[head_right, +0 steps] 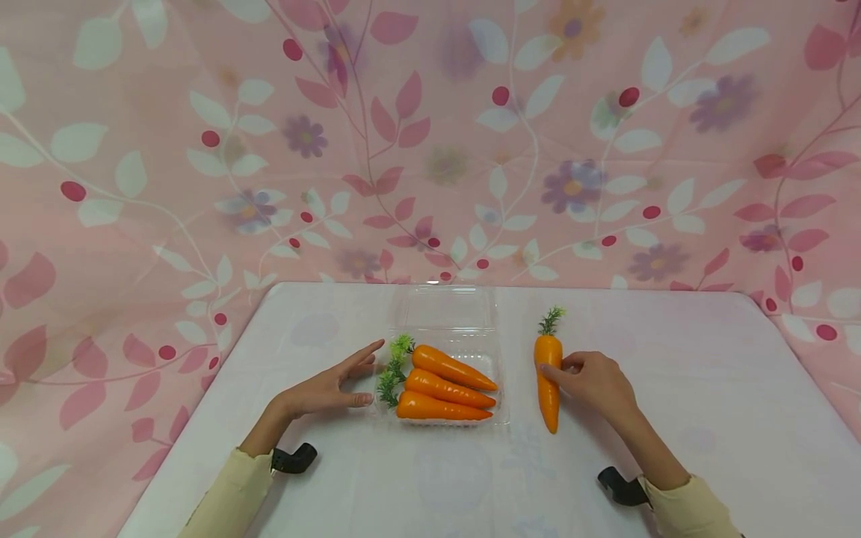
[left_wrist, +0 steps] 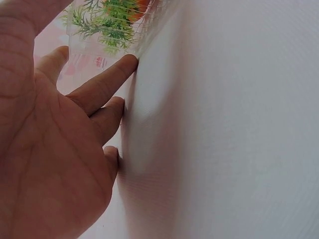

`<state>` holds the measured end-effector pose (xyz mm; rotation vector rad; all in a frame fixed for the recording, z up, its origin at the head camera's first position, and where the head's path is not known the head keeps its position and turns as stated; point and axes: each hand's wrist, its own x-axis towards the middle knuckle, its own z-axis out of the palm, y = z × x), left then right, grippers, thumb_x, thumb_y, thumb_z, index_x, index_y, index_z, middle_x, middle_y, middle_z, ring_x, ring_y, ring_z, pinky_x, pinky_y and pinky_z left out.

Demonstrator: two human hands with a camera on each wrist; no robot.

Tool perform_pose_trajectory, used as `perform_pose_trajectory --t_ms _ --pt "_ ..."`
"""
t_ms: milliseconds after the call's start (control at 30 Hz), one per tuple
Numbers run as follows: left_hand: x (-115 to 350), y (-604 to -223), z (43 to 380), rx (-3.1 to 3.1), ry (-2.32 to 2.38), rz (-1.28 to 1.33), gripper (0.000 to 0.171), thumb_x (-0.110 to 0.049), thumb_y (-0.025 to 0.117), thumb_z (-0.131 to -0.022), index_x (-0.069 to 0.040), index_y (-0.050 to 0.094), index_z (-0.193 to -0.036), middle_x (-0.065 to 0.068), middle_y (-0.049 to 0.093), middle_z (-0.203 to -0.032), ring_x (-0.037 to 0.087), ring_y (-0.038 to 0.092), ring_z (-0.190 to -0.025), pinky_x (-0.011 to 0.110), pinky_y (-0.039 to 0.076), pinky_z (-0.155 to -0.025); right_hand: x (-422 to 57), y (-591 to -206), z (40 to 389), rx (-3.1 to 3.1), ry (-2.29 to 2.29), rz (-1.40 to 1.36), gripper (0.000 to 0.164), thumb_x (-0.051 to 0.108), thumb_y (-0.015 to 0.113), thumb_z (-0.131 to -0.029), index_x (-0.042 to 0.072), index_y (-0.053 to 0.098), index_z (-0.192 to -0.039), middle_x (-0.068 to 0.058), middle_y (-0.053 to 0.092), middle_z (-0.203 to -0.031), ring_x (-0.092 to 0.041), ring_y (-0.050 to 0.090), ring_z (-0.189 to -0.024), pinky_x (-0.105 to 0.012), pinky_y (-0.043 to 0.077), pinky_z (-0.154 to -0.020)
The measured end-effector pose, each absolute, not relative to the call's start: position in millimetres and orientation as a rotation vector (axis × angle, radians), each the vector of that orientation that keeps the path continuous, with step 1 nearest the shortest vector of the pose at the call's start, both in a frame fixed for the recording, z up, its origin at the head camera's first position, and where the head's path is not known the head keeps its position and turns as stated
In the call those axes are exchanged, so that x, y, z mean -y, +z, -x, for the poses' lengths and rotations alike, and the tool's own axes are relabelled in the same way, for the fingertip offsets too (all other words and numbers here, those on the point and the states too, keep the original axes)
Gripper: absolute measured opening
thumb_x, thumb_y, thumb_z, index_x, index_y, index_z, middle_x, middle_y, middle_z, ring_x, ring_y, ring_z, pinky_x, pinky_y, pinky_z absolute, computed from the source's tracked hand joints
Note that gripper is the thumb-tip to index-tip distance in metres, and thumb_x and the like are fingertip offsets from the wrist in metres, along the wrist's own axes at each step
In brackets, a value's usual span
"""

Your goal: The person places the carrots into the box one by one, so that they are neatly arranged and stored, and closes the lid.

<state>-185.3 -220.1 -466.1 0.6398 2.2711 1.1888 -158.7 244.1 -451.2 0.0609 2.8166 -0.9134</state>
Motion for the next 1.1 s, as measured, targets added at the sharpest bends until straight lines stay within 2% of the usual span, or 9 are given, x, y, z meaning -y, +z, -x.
perform_pose_trajectory --t_ms 300,500,667,900,1100 --pt "219 -466 185 -2.276 1.180 -0.637 0.094 -0.040 0.074 -0.088 -0.036 0.013 -0.159 0.003 0.039 -0.153 0.021 0.033 -0.142 0.062 0.022 -0.111 -245 -454 156 -2.877 -1.018 -0.086 0.067 0.057 0.073 -0.083 -0.004 0.071 -0.112 -0.010 0.067 -0.091 -0.021 0.058 -0.074 -0.031 0.046 -0.060" --pt "220 -467 185 -2.281 1.176 -0.638 0.094 -0.041 0.074 -0.088 -0.037 0.013 -0.159 0.004 0.039 -0.153 0.023 0.033 -0.142 0.062 0.023 -0.111 -247 -458 155 -2.918 -1.056 -0.078 0.063 0.053 0.077 -0.080 -0.002 0.072 -0.112 -0.011 0.068 -0.093 -0.019 0.058 -0.073 -0.031 0.046 -0.061" --pt "220 -466 185 -2.274 1.184 -0.639 0.093 -0.038 0.074 -0.089 -0.037 0.013 -0.159 0.003 0.039 -0.153 0.022 0.033 -0.142 0.061 0.022 -0.111 -248 -459 155 -2.962 -1.089 -0.066 0.060 0.049 0.080 -0.079 -0.001 0.073 -0.111 -0.009 0.066 -0.089 -0.020 0.054 -0.070 -0.031 0.045 -0.057" --pt "220 -467 185 -2.271 1.197 -0.631 0.091 -0.036 0.074 -0.089 -0.037 0.015 -0.158 0.006 0.039 -0.152 0.024 0.033 -0.141 0.063 0.022 -0.111 -250 -451 155 -3.001 -1.105 -0.027 0.051 0.042 0.081 -0.081 0.000 0.075 -0.109 -0.011 0.063 -0.091 -0.025 0.052 -0.079 -0.031 0.045 -0.060" --pt "220 -466 185 -2.275 1.190 -0.638 0.091 -0.037 0.074 -0.089 -0.037 0.015 -0.158 0.006 0.039 -0.153 0.023 0.034 -0.141 0.062 0.022 -0.111 -246 -437 154 -3.013 -1.134 0.023 0.051 0.042 0.081 -0.081 0.001 0.074 -0.110 -0.012 0.063 -0.093 -0.027 0.051 -0.084 -0.031 0.045 -0.062"
